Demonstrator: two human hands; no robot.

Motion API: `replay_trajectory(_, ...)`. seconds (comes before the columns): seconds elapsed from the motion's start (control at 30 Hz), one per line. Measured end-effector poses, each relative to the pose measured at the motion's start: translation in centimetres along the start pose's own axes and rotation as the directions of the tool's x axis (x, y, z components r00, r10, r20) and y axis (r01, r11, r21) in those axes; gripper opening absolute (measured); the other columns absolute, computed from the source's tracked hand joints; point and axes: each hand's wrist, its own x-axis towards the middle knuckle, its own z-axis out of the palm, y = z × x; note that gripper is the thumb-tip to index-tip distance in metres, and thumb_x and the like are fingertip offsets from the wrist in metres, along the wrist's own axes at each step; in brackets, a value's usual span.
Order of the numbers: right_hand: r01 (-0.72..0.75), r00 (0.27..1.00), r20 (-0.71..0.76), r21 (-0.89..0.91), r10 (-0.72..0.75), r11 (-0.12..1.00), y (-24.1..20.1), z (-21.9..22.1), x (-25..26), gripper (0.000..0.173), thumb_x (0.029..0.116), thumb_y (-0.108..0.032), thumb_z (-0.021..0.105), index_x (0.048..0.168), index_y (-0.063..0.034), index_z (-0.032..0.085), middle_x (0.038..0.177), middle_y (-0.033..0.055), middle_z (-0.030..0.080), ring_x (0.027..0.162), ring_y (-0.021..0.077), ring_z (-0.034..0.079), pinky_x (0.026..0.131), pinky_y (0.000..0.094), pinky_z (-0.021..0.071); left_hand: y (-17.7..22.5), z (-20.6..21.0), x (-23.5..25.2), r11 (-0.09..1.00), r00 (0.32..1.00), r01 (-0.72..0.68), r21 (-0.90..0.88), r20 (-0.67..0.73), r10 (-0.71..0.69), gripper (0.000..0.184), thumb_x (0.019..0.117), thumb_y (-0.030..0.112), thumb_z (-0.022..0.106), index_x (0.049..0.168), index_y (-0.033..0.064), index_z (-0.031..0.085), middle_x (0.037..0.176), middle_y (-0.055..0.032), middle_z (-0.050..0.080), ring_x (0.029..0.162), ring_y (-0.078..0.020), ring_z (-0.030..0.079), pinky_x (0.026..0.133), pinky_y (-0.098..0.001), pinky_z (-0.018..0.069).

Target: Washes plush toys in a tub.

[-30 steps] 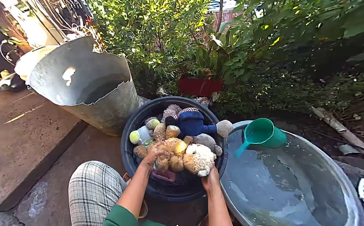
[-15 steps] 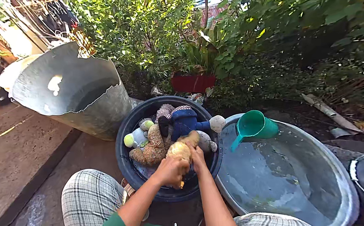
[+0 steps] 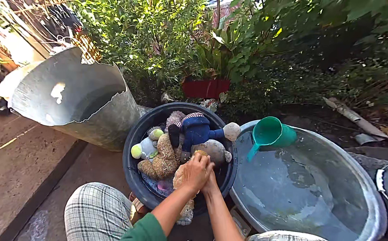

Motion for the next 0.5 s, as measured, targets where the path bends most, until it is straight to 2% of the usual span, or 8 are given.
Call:
replay_trajectory(0.03, -0.046, 0.999, 0.006, -0.012, 0.047, 0.999, -0.3, 0.5, -0.5, 0.052, 0.1128, -0.039, 0.021, 0.143, -0.0062, 0.048, 0.12, 0.0081, 0.066, 0.107, 0.0123, 0.064, 0.092, 0.0332, 0.0544, 0.4, -0.4, 1.9, 0.992, 0.99, 0.123, 0.027, 0.069, -0.125, 0.039, 0.1058, 0.034, 0.052, 0.12, 0.0024, 0.069, 0.124, -0.0223, 0.065, 0.114, -0.038, 0.066, 0.092, -0.0557, 0.0556)
replay_trajectory(0.1, -0.137, 0.989, -0.055, -0.036, 0.135, 0.99, -0.3, 1.4, -1.6, 0.054, 0.1128, -0.042, 0.023, 0.142, -0.0053, 0.049, 0.117, 0.0126, 0.067, 0.103, 0.018, 0.067, 0.089, 0.0392, 0.0565, -0.2, -1.4, 5.7, 0.912, 0.878, 0.41, 0.017, 0.263, -0.4, 0.04, 0.109, 0.035, 0.045, 0.13, 0.0056, 0.063, 0.135, -0.0195, 0.062, 0.126, -0.0361, 0.06, 0.102, -0.0586, 0.0486)
replay_trajectory(0.17, -0.158, 0.984, -0.087, -0.044, 0.153, 0.987, -0.2, 1.7, -2.1, 0.053, 0.1131, -0.04, 0.024, 0.144, -0.0036, 0.048, 0.12, 0.0146, 0.066, 0.105, 0.0186, 0.066, 0.09, 0.0388, 0.0556, -1.4, -1.0, 6.4, 0.864, 0.822, 0.503, -0.026, 0.324, -0.469, 0.041, 0.1096, 0.035, 0.044, 0.131, 0.0044, 0.061, 0.135, -0.0215, 0.062, 0.129, -0.0374, 0.058, 0.105, -0.0603, 0.046)
replay_trajectory(0.23, -0.128, 0.987, -0.099, 0.028, 0.13, 0.991, 0.2, 1.2, -1.4, 0.054, 0.1129, -0.041, 0.024, 0.144, -0.0042, 0.048, 0.123, 0.0139, 0.066, 0.107, 0.0172, 0.066, 0.093, 0.0379, 0.0551, -1.7, 0.1, 2.8, 0.909, 0.891, 0.413, -0.049, 0.226, -0.393, 0.044, 0.1074, 0.039, 0.046, 0.136, 0.0075, 0.059, 0.139, -0.0219, 0.058, 0.132, -0.04, 0.053, 0.106, -0.0613, 0.0447)
replay_trajectory(0.3, -0.066, 0.992, -0.106, 0.075, 0.074, 0.995, 0.5, 0.3, -1.1, 0.053, 0.1135, -0.037, 0.02, 0.145, -0.0026, 0.045, 0.124, 0.0105, 0.065, 0.107, 0.01, 0.064, 0.093, 0.0299, 0.0536, -2.5, 2.0, -2.9, 0.986, 0.982, 0.166, 0.029, 0.082, -0.168, 0.05, 0.1057, 0.036, 0.047, 0.15, 0.0137, 0.052, 0.154, -0.0201, 0.048, 0.135, -0.0408, 0.052, 0.107, -0.0601, 0.0435)
replay_trajectory(0.37, -0.077, 0.981, -0.17, 0.121, 0.097, 0.99, 0.2, 0.4, -1.3, 0.048, 0.114, -0.034, 0.019, 0.139, -0.0046, 0.048, 0.111, 0.0057, 0.066, 0.095, 0.0049, 0.065, 0.081, 0.0227, 0.054, -4.3, 3.8, -5.8, 0.99, 0.989, -0.116, 0.084, -0.082, 0.123, 0.046, 0.1027, 0.024, 0.05, 0.146, 0.0132, 0.058, 0.153, -0.0243, 0.05, 0.127, -0.0447, 0.059, 0.103, -0.0609, 0.0476)
replay_trajectory(0.4, -0.106, 0.975, -0.178, 0.157, 0.134, 0.982, 0.2, 0.6, -1.3, 0.046, 0.1139, -0.034, 0.02, 0.137, -0.0063, 0.049, 0.108, 0.0055, 0.066, 0.092, 0.006, 0.065, 0.078, 0.0236, 0.0547, -4.9, 3.9, -5.7, 0.982, 0.978, -0.172, 0.083, -0.108, 0.181, 0.043, 0.1031, 0.022, 0.05, 0.144, 0.0142, 0.061, 0.15, -0.025, 0.052, 0.125, -0.0454, 0.061, 0.101, -0.0596, 0.0506)
replay_trajectory(0.5, -0.209, 0.965, -0.122, 0.17, 0.231, 0.963, 0.4, 1.2, -1.2, 0.05, 0.1131, -0.039, 0.023, 0.146, -0.0092, 0.046, 0.125, 0.01, 0.065, 0.107, 0.0148, 0.065, 0.09, 0.0344, 0.055, -4.7, 1.9, -1.3, 0.998, 0.999, -0.036, -0.055, 0.003, 0.036, 0.041, 0.1068, 0.022, 0.044, 0.142, 0.0144, 0.063, 0.146, -0.0241, 0.055, 0.128, -0.0426, 0.058, 0.104, -0.0551, 0.0502)
